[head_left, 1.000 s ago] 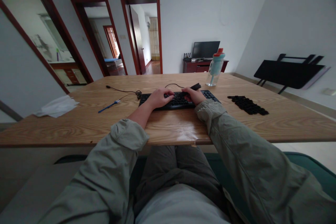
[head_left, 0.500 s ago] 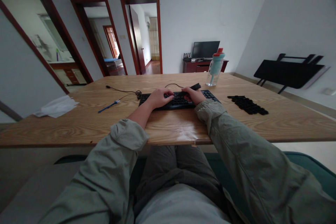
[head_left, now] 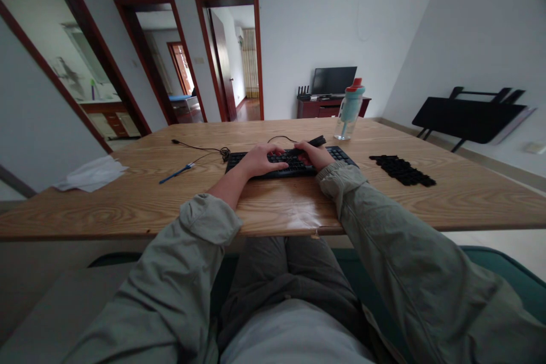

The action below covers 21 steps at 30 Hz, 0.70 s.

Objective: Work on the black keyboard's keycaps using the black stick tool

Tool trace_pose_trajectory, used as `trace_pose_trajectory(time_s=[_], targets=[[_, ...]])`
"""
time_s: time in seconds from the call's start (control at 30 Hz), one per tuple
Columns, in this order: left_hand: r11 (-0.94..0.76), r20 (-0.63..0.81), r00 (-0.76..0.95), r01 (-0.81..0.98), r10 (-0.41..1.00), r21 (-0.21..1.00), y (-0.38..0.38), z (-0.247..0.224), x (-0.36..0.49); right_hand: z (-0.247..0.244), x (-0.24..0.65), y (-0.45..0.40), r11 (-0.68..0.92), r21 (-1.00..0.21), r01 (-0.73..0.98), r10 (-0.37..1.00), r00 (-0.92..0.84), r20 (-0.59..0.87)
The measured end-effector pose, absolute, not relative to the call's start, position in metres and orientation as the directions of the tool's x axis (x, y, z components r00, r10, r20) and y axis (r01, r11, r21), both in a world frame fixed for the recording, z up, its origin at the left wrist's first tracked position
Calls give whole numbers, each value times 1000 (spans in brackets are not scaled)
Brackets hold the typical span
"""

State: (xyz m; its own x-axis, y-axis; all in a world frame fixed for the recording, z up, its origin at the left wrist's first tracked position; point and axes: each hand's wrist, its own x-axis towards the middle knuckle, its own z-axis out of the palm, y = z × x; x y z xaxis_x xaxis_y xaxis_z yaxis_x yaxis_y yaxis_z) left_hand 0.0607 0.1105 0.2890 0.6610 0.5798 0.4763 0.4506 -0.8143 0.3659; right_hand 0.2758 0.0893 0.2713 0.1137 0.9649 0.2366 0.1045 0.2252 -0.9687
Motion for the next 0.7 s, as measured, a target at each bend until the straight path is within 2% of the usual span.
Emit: trace_pose_trajectory(time_s=[0.37,0.7], targets=[[-807,499,634,488,590,334,110,290,61,274,274,85,144,-984,107,981,119,156],[-778,525,579,526,624,344,118,290,53,269,277,93,230,-945,231,962,91,256]])
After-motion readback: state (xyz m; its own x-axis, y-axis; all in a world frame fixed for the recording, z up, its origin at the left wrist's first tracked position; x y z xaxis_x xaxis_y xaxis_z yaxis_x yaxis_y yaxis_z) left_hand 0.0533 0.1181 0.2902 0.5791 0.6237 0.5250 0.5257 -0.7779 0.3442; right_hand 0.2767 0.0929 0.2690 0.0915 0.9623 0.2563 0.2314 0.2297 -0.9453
